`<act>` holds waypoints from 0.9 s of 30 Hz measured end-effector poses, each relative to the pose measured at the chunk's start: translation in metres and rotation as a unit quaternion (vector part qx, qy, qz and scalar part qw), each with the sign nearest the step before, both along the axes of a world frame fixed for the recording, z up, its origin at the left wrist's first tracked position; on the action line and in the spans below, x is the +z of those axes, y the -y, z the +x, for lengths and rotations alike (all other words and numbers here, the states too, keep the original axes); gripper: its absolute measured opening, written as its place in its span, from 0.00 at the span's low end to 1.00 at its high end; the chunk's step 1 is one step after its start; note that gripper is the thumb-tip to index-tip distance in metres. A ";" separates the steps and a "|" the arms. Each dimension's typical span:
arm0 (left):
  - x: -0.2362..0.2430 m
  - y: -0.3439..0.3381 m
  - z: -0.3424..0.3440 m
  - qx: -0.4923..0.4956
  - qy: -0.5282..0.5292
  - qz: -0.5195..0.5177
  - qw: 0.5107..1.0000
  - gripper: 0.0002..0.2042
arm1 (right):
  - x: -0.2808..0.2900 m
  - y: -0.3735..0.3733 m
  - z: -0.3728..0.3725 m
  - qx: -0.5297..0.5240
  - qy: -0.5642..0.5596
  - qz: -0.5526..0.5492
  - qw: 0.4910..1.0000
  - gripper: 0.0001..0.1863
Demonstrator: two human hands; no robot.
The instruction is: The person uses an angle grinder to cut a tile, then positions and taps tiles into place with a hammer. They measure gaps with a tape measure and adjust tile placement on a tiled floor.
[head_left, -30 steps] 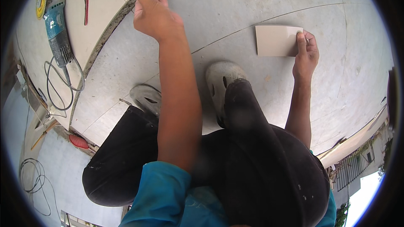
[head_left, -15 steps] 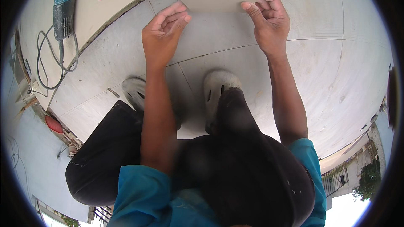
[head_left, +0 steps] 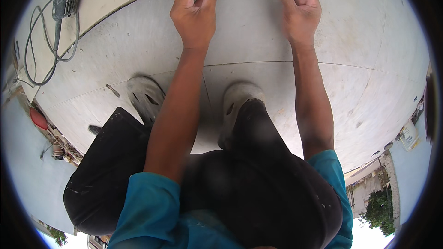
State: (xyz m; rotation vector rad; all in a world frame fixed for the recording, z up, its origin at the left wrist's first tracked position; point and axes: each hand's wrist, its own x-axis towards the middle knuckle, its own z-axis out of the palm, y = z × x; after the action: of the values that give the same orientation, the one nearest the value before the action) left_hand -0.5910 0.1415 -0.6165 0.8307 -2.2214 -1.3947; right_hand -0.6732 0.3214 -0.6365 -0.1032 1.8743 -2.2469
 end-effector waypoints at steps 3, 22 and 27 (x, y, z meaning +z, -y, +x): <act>-0.005 -0.003 -0.004 0.022 -0.004 0.030 0.999 0.13 | -0.002 0.001 -0.003 -0.030 0.004 -0.005 1.000 0.13; -0.009 -0.009 -0.006 0.008 -0.080 0.043 0.996 0.04 | 0.025 0.015 0.003 -0.073 -0.022 0.057 0.995 0.10; -0.014 -0.007 -0.004 0.016 -0.062 0.079 0.995 0.06 | 0.024 0.015 0.001 -0.051 -0.002 0.012 0.999 0.10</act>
State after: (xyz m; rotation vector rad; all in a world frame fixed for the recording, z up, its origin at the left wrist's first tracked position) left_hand -0.5953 0.1487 -0.6306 0.8032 -2.0177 -1.5785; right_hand -0.6727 0.3062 -0.6125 -0.0078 1.9497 -2.2906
